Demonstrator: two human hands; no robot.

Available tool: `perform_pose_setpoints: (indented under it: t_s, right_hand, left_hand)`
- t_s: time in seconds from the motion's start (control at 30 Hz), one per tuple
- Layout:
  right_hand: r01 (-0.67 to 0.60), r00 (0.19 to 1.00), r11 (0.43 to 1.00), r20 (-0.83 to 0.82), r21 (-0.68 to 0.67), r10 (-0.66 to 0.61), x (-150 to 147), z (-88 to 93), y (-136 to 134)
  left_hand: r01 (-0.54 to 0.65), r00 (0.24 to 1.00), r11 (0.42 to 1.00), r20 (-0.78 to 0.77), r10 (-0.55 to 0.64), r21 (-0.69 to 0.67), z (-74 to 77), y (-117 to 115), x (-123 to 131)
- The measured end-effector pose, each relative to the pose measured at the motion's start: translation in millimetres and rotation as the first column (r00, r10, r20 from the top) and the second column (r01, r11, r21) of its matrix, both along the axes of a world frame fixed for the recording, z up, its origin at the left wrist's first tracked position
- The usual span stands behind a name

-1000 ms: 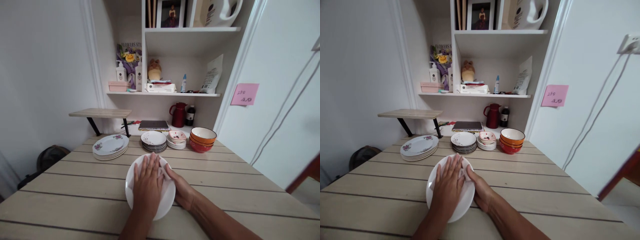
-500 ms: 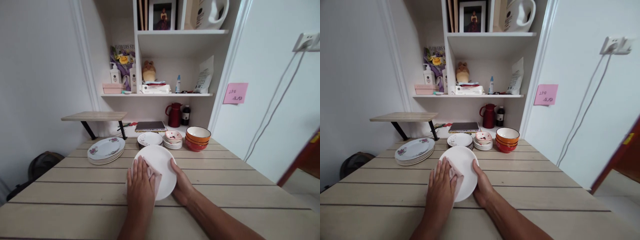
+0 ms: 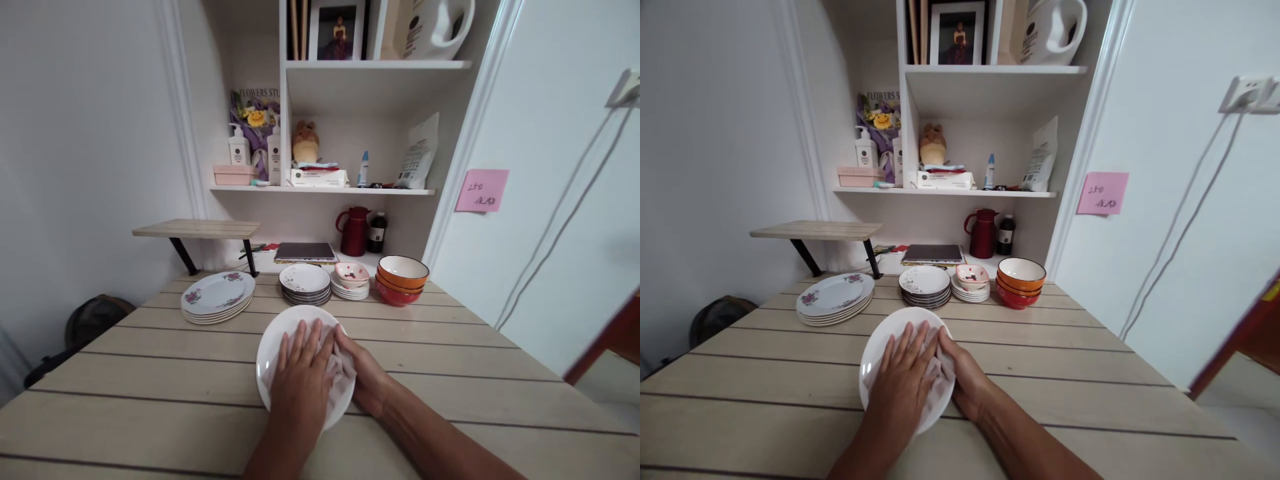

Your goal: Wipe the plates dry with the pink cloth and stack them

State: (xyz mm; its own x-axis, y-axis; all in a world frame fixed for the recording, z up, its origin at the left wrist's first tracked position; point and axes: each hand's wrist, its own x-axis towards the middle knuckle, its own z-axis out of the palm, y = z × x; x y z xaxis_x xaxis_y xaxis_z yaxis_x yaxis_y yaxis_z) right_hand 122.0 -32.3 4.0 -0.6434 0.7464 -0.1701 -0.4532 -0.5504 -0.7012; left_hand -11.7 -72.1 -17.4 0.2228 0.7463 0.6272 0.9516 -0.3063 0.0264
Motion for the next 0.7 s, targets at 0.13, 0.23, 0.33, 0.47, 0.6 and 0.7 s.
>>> perform_pose_setpoints:
  t_s: [0.13,0.23,0.33,0.47,0.6,0.7]
  right_hand:
    - [-0.024,1.000,0.999,-0.012,0.027,0.024,-5,0.5,-4]
    - [-0.009,0.998,0.999,-0.060,0.046,0.012,-7,3.3,-5]
    - [0.098,0.989,0.995,-0.116,0.025,-0.095,-8,7.4,-3]
    - [0.210,0.959,0.978,-0.193,0.003,-0.206,-5,14.1,2]
    - [0.327,0.925,0.945,-0.206,0.010,-0.319,1,17.8,7]
    - [0.397,0.899,0.918,-0.205,0.005,-0.388,6,17.1,13]
  left_hand:
    - [-0.133,0.989,0.990,0.065,0.136,-0.045,14.6,5,-3]
    - [-0.223,0.970,0.973,0.087,0.228,-0.062,25.2,19,-6]
    - [-0.208,0.975,0.977,0.075,0.211,-0.046,33.5,38,-6]
    - [-0.150,0.988,0.988,0.051,0.148,0.040,43.7,56,0]
    - [-0.094,0.996,0.986,0.013,0.093,0.140,48.1,61,4]
    - [-0.021,0.999,0.982,-0.031,0.027,0.189,39.4,61,6]
